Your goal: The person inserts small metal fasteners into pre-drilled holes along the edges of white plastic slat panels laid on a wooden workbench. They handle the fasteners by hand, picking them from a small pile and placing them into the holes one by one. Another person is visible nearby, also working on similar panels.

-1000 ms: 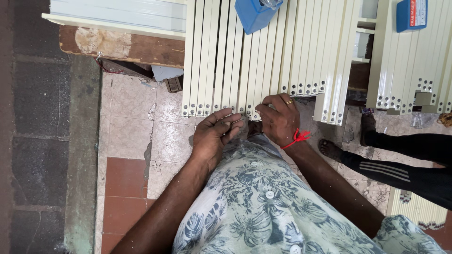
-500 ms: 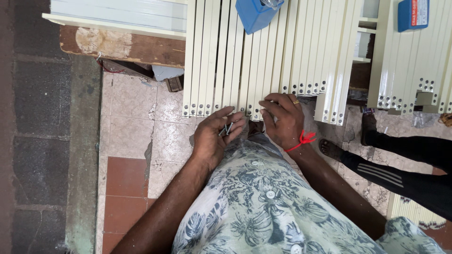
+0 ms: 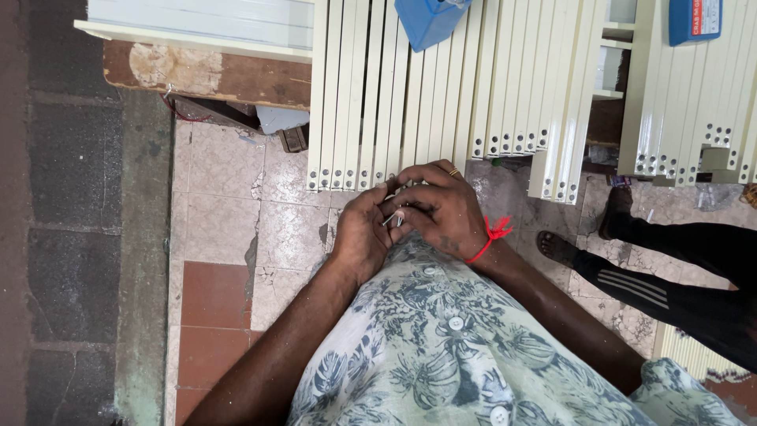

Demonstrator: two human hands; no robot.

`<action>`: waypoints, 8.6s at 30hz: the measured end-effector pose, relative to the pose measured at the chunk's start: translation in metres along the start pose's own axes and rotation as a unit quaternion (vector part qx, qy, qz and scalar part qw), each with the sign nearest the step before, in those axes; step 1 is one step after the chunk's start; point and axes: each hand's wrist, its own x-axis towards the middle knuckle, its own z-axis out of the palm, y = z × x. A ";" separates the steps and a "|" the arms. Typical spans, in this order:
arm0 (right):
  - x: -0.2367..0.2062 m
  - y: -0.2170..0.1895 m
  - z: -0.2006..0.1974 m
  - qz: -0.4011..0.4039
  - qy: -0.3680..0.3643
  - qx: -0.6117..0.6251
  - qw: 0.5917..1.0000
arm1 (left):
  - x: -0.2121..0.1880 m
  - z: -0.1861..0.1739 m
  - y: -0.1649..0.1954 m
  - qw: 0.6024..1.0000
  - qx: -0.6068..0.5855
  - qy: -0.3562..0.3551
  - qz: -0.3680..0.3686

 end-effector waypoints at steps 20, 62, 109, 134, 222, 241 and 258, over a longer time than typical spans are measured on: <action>-0.023 0.009 -0.001 0.062 0.098 0.019 0.993 | -0.001 0.003 -0.004 0.992 0.126 0.011 0.012; -0.031 0.044 0.008 0.002 0.139 -0.153 0.978 | -0.001 0.007 0.013 0.991 0.057 0.109 0.041; -0.026 0.055 -0.006 0.214 0.077 0.234 0.945 | 0.011 0.012 0.006 0.961 0.268 0.063 0.022; 0.005 0.057 0.003 0.024 0.045 -0.128 0.990 | 0.025 0.008 0.020 0.991 -0.029 0.086 0.100; -0.010 0.054 0.012 -0.031 0.096 -0.138 0.985 | 0.005 -0.044 0.046 0.963 -0.054 0.189 0.185; 0.237 0.071 -0.113 0.071 -0.150 -0.375 0.912 | 0.032 -0.009 0.038 0.947 0.154 0.134 0.246; 0.173 0.079 -0.099 0.074 0.022 -0.201 0.977 | 0.166 0.084 0.166 0.622 0.590 -0.132 0.498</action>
